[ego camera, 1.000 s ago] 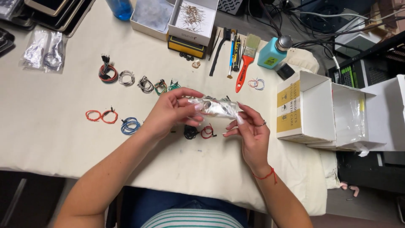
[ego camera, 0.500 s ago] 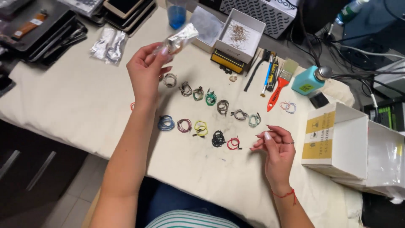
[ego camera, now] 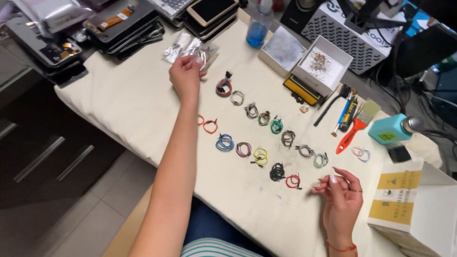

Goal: The person picks up several circular wire loops from a desk by hand and places them into a small plastic bag.

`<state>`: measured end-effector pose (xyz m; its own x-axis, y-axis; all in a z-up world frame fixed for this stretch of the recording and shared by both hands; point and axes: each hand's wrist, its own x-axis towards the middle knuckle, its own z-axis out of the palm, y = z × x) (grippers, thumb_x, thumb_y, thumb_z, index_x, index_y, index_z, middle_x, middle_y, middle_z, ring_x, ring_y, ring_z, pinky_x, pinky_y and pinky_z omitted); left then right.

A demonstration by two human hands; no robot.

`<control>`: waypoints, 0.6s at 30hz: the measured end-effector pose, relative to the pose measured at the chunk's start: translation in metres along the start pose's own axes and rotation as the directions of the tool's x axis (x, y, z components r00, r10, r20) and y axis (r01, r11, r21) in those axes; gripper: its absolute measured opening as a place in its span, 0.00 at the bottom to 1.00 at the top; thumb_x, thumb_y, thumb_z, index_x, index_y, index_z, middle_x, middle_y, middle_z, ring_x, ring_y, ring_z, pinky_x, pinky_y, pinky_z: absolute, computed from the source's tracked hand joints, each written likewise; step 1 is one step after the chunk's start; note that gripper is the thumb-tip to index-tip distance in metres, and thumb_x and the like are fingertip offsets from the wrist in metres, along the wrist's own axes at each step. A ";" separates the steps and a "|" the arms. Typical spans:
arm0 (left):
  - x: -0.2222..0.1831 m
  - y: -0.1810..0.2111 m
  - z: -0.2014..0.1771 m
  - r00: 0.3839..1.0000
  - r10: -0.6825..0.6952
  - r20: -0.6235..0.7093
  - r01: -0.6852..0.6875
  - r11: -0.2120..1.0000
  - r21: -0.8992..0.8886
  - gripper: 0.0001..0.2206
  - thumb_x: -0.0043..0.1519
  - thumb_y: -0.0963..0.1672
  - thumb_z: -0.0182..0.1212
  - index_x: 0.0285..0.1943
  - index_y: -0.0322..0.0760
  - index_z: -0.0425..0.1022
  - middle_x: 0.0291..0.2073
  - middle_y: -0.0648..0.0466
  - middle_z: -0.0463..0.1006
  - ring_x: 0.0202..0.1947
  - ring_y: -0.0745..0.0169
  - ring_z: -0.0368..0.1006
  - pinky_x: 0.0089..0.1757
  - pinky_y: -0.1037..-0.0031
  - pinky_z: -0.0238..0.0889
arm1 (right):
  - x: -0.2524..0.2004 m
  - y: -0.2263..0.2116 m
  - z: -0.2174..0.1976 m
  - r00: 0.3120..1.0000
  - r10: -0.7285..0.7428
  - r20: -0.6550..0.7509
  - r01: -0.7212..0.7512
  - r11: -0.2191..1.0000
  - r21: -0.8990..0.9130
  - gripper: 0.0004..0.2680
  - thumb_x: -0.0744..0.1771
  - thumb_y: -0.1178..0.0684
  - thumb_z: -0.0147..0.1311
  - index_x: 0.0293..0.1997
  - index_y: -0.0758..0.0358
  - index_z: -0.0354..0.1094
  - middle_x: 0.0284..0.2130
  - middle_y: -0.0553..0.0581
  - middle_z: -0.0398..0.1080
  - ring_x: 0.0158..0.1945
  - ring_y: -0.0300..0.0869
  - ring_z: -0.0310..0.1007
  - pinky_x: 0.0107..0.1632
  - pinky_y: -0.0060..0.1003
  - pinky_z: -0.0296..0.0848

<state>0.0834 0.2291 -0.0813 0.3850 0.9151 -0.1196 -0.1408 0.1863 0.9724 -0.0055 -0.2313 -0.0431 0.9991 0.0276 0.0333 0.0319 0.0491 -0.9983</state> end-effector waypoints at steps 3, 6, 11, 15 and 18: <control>-0.007 0.013 -0.003 0.999 0.025 -0.034 -0.020 0.988 0.154 0.02 0.60 0.39 0.64 0.39 0.36 0.77 0.29 0.52 0.81 0.17 0.60 0.80 0.22 0.78 0.75 | 0.004 0.010 -0.005 1.000 0.020 -0.017 -0.019 0.999 0.038 0.10 0.71 0.62 0.48 0.60 0.68 0.62 0.34 0.65 0.71 0.30 0.44 0.72 0.36 0.39 0.80; -0.012 0.016 -0.010 0.994 0.106 0.007 -0.103 0.945 0.310 0.04 0.60 0.38 0.58 0.40 0.40 0.75 0.29 0.51 0.79 0.21 0.58 0.79 0.26 0.74 0.77 | 0.007 0.015 -0.008 0.999 0.036 -0.015 -0.035 0.998 0.044 0.09 0.71 0.62 0.48 0.60 0.66 0.62 0.33 0.66 0.70 0.29 0.44 0.71 0.36 0.39 0.79; -0.006 0.014 -0.016 0.992 0.123 0.025 -0.115 0.812 0.573 0.03 0.57 0.42 0.58 0.38 0.45 0.73 0.26 0.57 0.82 0.31 0.50 0.76 0.37 0.59 0.68 | 0.008 0.018 -0.007 0.999 0.049 -0.007 -0.048 0.998 0.050 0.10 0.72 0.62 0.48 0.61 0.67 0.62 0.34 0.64 0.72 0.30 0.43 0.72 0.36 0.38 0.80; 0.009 -0.010 -0.016 0.971 0.237 0.030 -0.203 0.748 0.632 0.10 0.56 0.44 0.67 0.39 0.43 0.68 0.31 0.54 0.77 0.37 0.50 0.74 0.42 0.56 0.66 | 0.011 0.026 -0.011 0.999 0.053 -0.003 -0.052 0.997 0.064 0.10 0.71 0.61 0.48 0.61 0.66 0.62 0.33 0.66 0.70 0.29 0.42 0.69 0.35 0.39 0.79; 0.000 0.006 -0.017 0.978 0.209 0.013 -0.173 0.769 0.616 0.13 0.56 0.43 0.68 0.40 0.42 0.65 0.37 0.50 0.73 0.36 0.47 0.72 0.38 0.57 0.66 | 0.011 0.025 -0.012 0.998 0.059 0.000 -0.059 0.997 0.056 0.10 0.72 0.61 0.48 0.61 0.65 0.62 0.33 0.65 0.71 0.29 0.42 0.70 0.36 0.39 0.79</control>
<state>0.0671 0.2358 -0.0792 0.3584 0.9293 0.0893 0.3873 -0.2350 0.8915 0.0071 -0.2412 -0.0679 0.9992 0.0308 -0.0256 -0.0287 0.1034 -0.9942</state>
